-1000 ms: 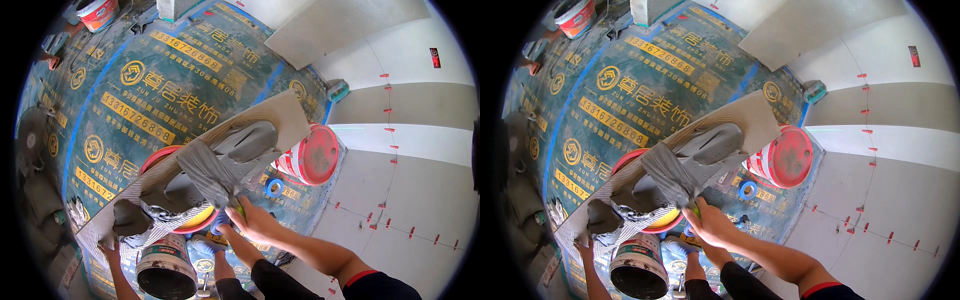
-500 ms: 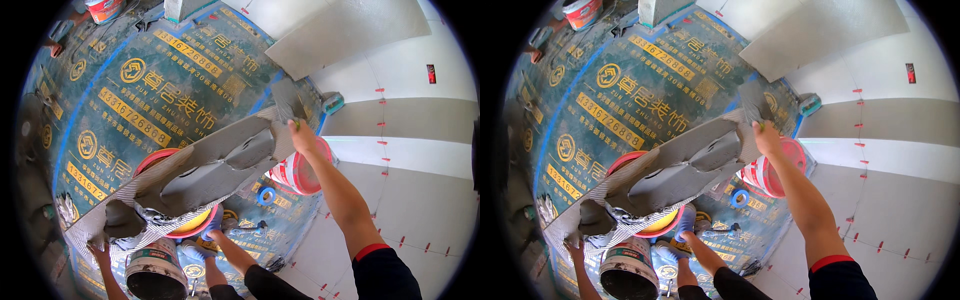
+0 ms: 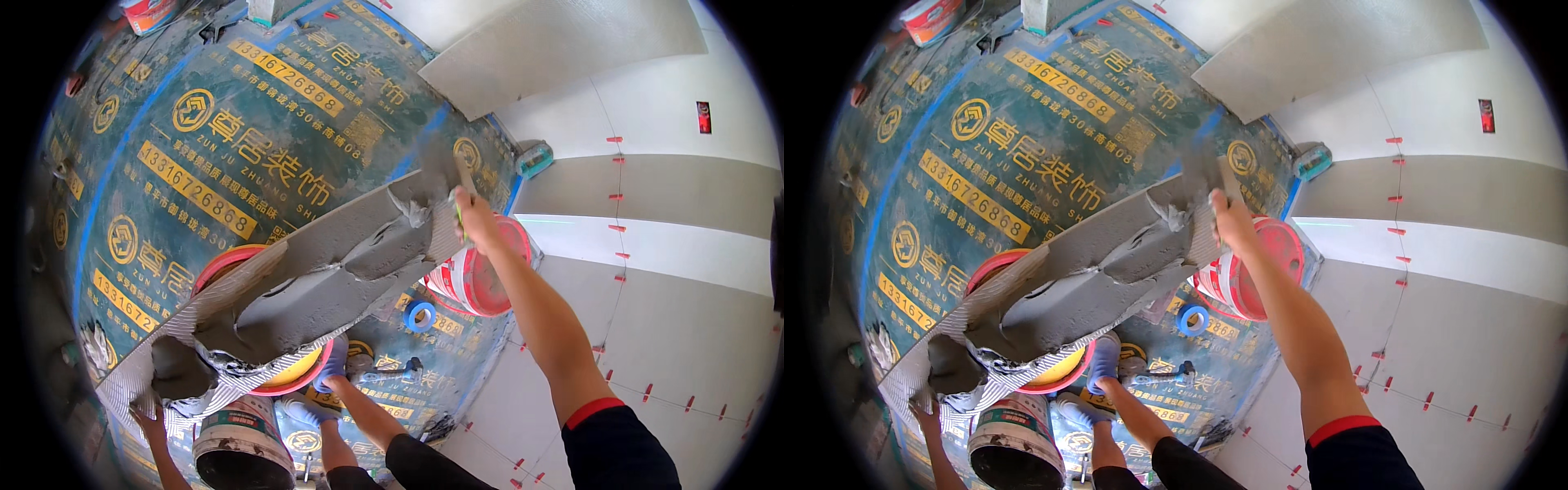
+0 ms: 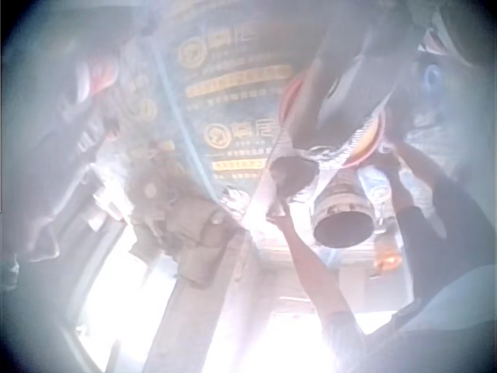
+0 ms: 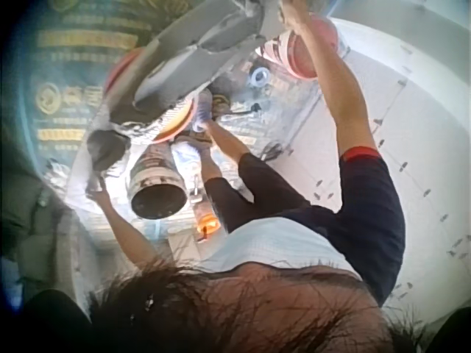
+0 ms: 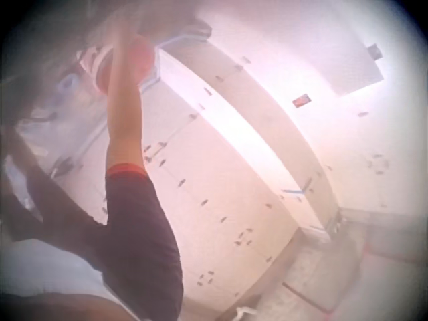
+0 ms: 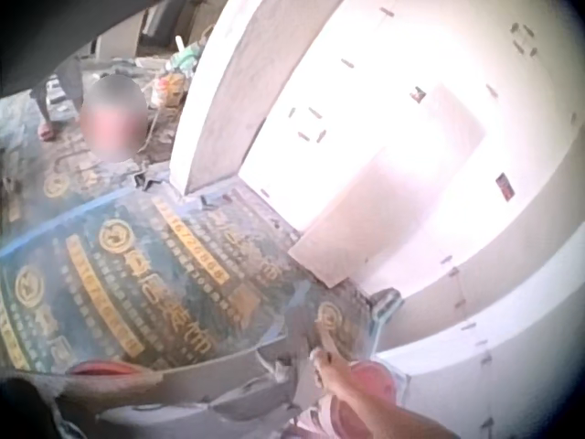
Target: The person spreads mortar onto the back of a large tile using a trowel and then lifts the tile to press it onto a wall, aligning it with a laser guide.
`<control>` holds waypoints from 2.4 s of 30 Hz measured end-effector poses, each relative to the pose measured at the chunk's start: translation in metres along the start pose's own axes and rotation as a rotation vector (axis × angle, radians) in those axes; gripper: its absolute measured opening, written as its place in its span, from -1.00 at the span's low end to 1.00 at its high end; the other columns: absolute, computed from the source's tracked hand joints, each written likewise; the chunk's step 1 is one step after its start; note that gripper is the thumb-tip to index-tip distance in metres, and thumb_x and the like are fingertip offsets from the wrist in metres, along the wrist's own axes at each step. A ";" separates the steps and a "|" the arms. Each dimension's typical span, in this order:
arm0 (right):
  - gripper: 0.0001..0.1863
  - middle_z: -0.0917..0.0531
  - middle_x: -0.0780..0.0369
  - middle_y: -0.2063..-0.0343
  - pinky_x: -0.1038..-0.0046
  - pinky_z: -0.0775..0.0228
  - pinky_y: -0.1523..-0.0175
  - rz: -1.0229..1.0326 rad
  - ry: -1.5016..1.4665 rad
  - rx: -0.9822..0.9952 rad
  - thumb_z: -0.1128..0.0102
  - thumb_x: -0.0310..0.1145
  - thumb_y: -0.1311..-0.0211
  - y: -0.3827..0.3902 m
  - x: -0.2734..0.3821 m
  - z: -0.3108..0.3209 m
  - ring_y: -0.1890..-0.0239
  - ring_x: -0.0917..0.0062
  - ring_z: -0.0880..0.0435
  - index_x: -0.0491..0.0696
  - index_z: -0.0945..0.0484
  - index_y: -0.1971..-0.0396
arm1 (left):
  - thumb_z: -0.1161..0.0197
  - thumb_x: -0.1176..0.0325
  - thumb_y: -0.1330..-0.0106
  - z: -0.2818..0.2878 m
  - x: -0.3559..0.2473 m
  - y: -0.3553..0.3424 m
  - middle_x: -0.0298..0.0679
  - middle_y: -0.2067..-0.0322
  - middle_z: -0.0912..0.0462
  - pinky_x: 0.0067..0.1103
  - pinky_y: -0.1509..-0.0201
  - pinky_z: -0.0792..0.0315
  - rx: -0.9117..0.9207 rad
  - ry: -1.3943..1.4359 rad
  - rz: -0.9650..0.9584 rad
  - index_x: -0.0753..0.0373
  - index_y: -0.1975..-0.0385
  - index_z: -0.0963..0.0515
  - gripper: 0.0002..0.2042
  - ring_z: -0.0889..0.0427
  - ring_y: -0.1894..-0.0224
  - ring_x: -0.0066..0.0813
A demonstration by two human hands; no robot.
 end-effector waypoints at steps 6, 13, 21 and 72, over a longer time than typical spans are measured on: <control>-0.54 -0.44 0.30 0.68 0.50 -0.25 0.69 -0.099 -0.273 -0.020 0.10 0.10 -0.34 0.071 -0.027 -0.041 0.77 0.61 -0.40 -0.04 -0.42 0.35 | -0.31 -0.02 -0.12 0.003 0.004 0.002 0.29 -0.33 0.17 -0.26 -0.43 0.05 0.141 -0.039 0.153 0.50 -0.32 0.18 0.01 0.11 -0.39 0.11; -0.55 -0.41 0.28 0.67 0.50 -0.23 0.67 -0.507 -0.762 0.532 0.20 0.13 -0.37 0.277 -0.014 -0.207 0.73 0.59 -0.34 -0.01 -0.29 0.30 | -0.34 -0.02 -0.06 0.026 -0.056 0.017 0.20 -0.36 0.21 -0.20 -0.30 -0.20 0.054 0.023 0.134 0.37 -0.35 0.15 0.01 -0.04 -0.34 0.18; -0.53 -0.54 0.09 0.58 0.30 -0.43 0.60 0.244 0.444 0.491 0.18 0.05 -0.39 0.354 -0.007 -0.310 0.62 0.32 -0.59 -0.12 -0.30 0.11 | -0.30 -0.06 -0.07 0.061 -0.100 0.031 0.13 -0.38 0.21 -0.15 -0.24 -0.26 0.040 0.003 0.194 0.29 -0.37 0.27 0.05 -0.08 -0.35 0.09; -0.41 -0.37 0.33 0.72 0.44 -0.22 0.67 -0.362 -0.841 -0.079 0.11 0.36 -0.17 0.103 -0.166 -0.053 0.77 0.56 -0.35 0.06 -0.34 0.48 | -0.13 -0.12 -0.22 0.033 0.017 -0.022 0.31 -0.31 0.08 -0.20 -0.37 -0.07 0.160 -0.361 0.069 0.39 -0.35 0.13 -0.09 0.00 -0.35 0.22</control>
Point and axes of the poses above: each hand's wrist, its own y-axis away from the middle knuckle, its own z-axis out of the back of the hand, x = y × z, the point moved 1 cm from there along -y, towards the middle knuckle
